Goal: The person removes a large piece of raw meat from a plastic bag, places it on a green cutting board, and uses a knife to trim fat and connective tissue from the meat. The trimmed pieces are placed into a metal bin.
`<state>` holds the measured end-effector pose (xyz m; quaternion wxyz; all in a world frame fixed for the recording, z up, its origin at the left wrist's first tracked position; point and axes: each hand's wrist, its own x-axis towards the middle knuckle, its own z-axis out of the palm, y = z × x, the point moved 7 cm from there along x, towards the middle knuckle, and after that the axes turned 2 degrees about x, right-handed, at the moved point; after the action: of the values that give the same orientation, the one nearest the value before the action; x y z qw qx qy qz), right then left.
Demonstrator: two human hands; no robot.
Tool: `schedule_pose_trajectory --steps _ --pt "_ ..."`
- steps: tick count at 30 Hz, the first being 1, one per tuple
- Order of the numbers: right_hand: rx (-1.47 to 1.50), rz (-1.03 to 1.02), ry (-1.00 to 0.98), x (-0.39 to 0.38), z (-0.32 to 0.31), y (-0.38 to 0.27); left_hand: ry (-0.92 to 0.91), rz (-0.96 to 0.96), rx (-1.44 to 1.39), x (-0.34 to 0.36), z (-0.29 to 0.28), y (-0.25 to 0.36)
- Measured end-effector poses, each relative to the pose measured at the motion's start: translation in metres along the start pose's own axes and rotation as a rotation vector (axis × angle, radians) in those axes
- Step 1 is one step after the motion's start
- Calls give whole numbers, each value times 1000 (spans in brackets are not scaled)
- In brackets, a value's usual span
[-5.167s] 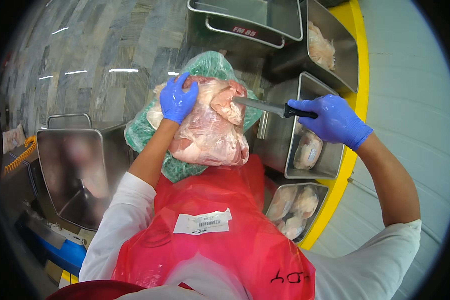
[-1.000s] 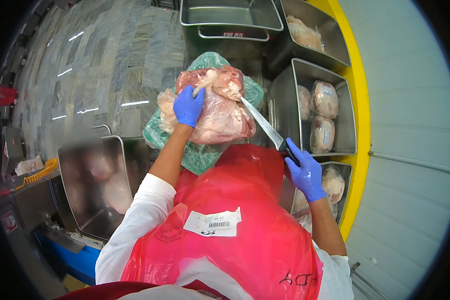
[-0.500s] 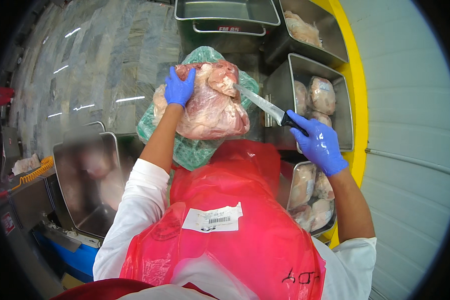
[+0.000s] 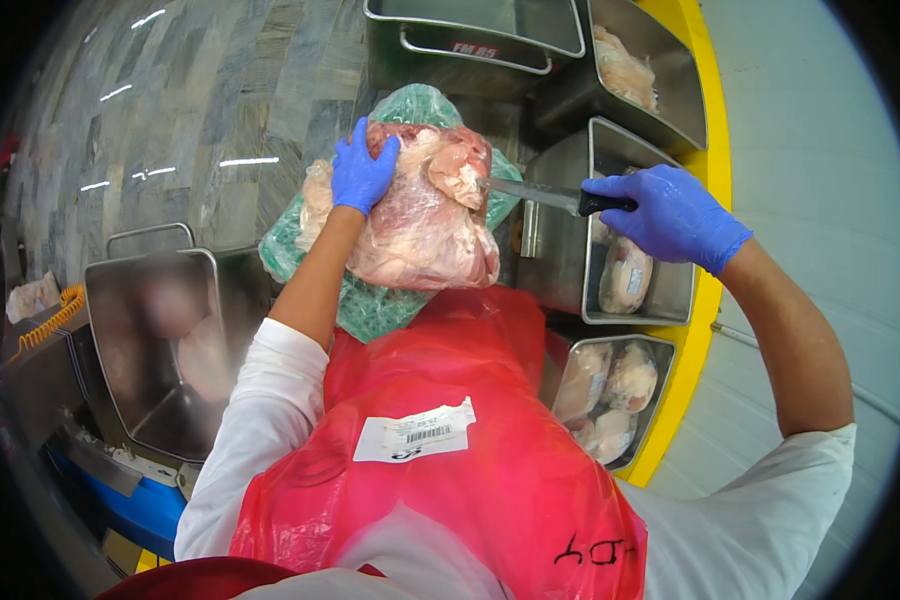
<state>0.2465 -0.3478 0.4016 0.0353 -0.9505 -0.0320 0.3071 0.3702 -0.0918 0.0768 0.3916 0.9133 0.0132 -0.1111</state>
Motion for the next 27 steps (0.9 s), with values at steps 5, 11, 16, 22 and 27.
schedule_pose_trajectory --steps 5,11,16,22,27 --pt "-28 -34 -56 23 -6 -3 -11 25 28 2 -2 5" --pt "-5 -13 28 10 47 19 31 98 20 3 -2 0" --pt "263 18 279 -29 144 57 52 137 1 3 0 4" --pt "620 78 532 -36 271 63 30 105 -5 4 2 -2" --pt "749 95 715 -28 334 42 62 106 28 3 0 1"
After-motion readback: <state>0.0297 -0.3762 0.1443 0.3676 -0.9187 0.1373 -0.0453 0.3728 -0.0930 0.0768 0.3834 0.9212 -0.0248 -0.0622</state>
